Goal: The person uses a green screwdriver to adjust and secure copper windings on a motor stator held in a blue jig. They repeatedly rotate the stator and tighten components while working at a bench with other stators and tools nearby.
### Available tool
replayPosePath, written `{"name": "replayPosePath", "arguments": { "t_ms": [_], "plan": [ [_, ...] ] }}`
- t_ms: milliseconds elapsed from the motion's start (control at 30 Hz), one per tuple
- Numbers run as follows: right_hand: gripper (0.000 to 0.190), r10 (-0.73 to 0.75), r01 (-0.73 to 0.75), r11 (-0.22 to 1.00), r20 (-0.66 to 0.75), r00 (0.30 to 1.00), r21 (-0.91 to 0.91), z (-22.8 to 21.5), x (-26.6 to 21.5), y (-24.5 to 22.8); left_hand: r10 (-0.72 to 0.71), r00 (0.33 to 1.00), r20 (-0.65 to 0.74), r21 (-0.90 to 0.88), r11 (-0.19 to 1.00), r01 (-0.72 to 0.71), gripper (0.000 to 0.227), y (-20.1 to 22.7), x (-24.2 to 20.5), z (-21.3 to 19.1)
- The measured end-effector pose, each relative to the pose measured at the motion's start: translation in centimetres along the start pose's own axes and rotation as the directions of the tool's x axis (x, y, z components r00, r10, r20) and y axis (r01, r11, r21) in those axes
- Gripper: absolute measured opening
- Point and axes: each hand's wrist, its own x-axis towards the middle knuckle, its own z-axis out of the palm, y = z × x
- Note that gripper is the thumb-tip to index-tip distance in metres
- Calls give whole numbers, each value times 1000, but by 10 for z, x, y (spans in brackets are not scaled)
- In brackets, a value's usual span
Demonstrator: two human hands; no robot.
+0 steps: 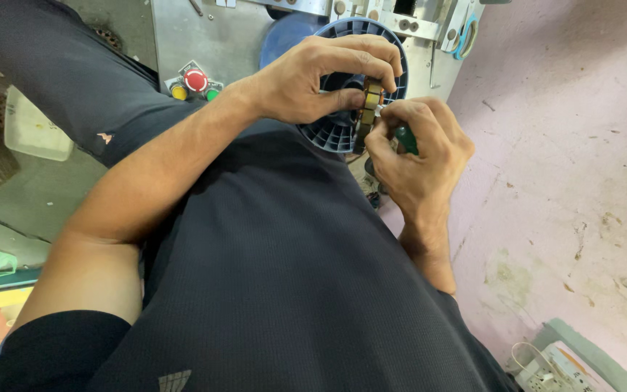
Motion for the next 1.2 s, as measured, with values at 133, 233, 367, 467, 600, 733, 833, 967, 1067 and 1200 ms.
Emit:
{"name": "replayPosePath", "arguments": {
  "t_ms": [133,233,367,467,600,733,833,967,1067,1200],
  "plan": [
    [15,132,-152,983,178,975,106,-10,16,10,3,1000,12,-40,999,-3,32,-1,0,-1],
    [19,174,-291,896,337,925,336,-20,26,24,15,1000,12,-48,999,-14,35,0,-1,-3],
    [19,91,-266,829,350,932,493,-21,29,37,14,1000,6,-95,995,-13,43,0,0,-3],
    [19,104,-312,814,405,908,490,-21,31,45,7,1000,15,-166,986,-4,45,-3,-1,-4],
    [17,125,-361,811,467,875,461,-23,38,53,-6,1000,10,-203,979,8,48,-6,-3,-4],
    [19,169,-414,778,477,862,473,-16,40,59,-12,1000,-10,-198,980,10,51,-7,-3,-4],
    [21,136,-392,754,460,878,526,-11,41,60,-29,999,-16,-152,988,26,52,-5,-2,-4],
    [21,188,-433,760,474,860,485,-10,39,59,-14,999,-36,-183,983,7,51,-5,-5,-3],
    [19,196,-446,743,475,858,499,-10,37,60,-7,998,-69,-190,982,-6,47,-8,-3,2],
    [17,243,-461,590,399,884,663,7,21,54,-157,979,-127,-35,988,154,43,-4,6,13]
  ]
}}
